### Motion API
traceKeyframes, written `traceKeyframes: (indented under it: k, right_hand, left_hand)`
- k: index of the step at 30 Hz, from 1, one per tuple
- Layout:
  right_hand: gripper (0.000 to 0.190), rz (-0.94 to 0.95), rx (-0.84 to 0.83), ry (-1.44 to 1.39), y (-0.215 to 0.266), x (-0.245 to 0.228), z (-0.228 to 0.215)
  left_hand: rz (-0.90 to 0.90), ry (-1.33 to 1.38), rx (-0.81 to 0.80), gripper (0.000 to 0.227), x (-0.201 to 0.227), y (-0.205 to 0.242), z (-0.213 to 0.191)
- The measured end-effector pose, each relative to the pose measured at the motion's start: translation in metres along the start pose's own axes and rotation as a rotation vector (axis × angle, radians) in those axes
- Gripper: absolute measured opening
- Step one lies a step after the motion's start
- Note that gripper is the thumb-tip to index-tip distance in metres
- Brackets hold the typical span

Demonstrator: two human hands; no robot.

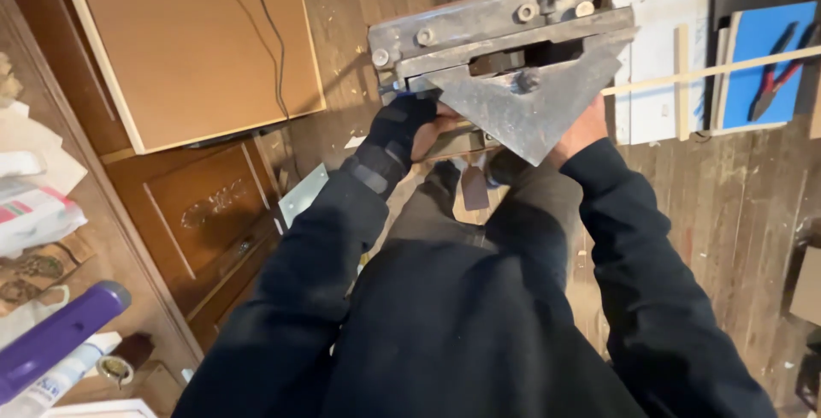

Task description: Measuring and cutting small wooden strips using a manual miter guillotine machine in an art framing workshop.

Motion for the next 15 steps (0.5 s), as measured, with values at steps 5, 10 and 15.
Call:
traceKeyframes:
  k: [5,10,15]
  right_hand:
    - [0.038,0.239,-0.076,-0.267,-0.016,-0.023,-0.03]
    - [0.033,0.266,-0.011,-0.467,0.003,-0.001,0.004]
    - [0.039,0.071,-0.089,-0.061,0.004,-0.008,-0.006]
  left_hand:
    - [-0.052,0.003,-0.043,0.023,-0.003,0.002,0.004]
    - [-0.031,0.001,-0.043,0.024,-0.006,-0.003,0.005]
    - [0.009,-0.005,-0.054,0.024,-0.007,-0.003,0.008]
Point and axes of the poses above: each hand's wrist, its own y-axis away from the middle knuckle, its own z-axis out of the palm, x = y × z, the point moved 2 cm from there along -y, towards the middle knuckle, and after that the axes turned 7 degrees about -z, right-handed, at the moved point
